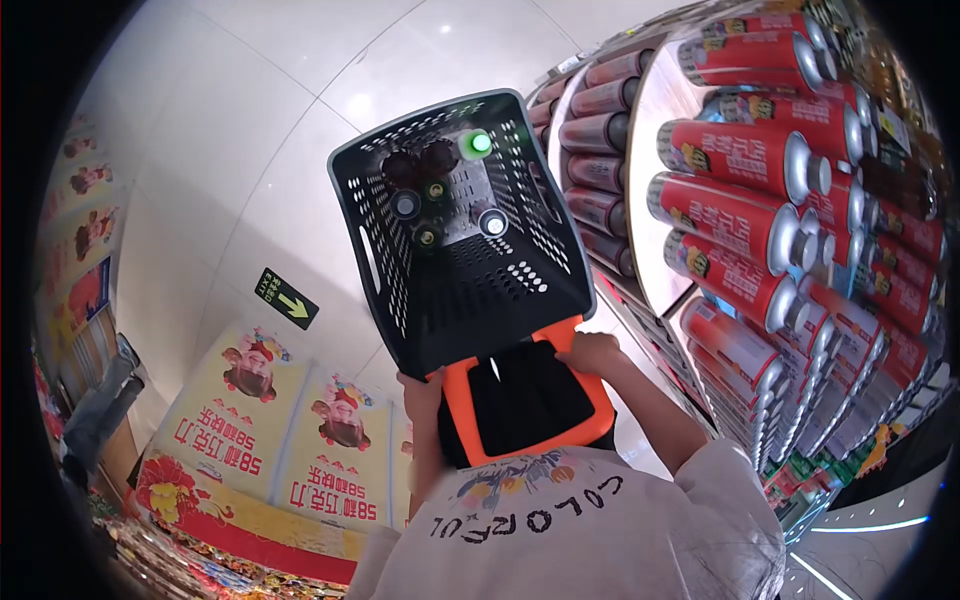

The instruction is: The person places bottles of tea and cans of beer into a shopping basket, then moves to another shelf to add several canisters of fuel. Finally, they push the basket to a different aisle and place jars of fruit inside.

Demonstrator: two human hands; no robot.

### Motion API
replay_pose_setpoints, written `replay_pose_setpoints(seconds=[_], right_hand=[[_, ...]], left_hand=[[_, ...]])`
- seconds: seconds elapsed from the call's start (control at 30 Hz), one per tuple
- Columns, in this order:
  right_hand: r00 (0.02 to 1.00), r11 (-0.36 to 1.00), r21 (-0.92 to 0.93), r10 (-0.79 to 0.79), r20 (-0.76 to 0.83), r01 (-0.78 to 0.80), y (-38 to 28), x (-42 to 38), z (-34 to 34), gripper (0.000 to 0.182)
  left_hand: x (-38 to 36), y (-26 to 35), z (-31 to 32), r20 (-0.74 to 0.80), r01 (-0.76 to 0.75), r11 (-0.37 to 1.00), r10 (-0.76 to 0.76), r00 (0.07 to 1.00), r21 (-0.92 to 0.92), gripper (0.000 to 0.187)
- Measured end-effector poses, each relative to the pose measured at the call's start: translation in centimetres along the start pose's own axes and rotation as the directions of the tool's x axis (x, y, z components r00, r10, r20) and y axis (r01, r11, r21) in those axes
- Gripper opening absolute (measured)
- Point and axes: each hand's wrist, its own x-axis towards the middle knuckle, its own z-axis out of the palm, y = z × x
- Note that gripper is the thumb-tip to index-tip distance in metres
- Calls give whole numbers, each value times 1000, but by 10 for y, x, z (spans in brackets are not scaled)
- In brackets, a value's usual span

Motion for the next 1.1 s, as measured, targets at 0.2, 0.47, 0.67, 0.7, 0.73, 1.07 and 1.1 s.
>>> replay_pose_setpoints(seconds=[0.2,0.47,0.67,0.7,0.73,1.07,1.1], right_hand=[[922,955,295,75,-381,44,-84,228,-44,63],[856,735,675,307,-416,65,-64,395,24,70],[837,852,520,248,-488,51,-74,382,17,58],[841,869,492,230,-490,49,-75,379,13,56],[805,904,424,215,-553,49,-79,375,11,54],[614,925,-100,-320,-722,365,-67,278,-19,43],[518,874,-178,-420,-745,453,-64,258,-23,43]], left_hand=[[-16,26,-8,-62,156,988,-155,986,10,70],[-29,-21,35,63,327,805,-342,938,-496,60],[-79,38,-20,844,850,-4,-124,522,-527,49],[-84,26,-21,859,853,-102,-58,508,-511,47],[-86,18,-22,867,851,-193,9,499,-488,45],[-39,5,-47,862,890,-234,247,444,-391,34],[-33,10,-51,863,906,-225,292,413,-358,34]])
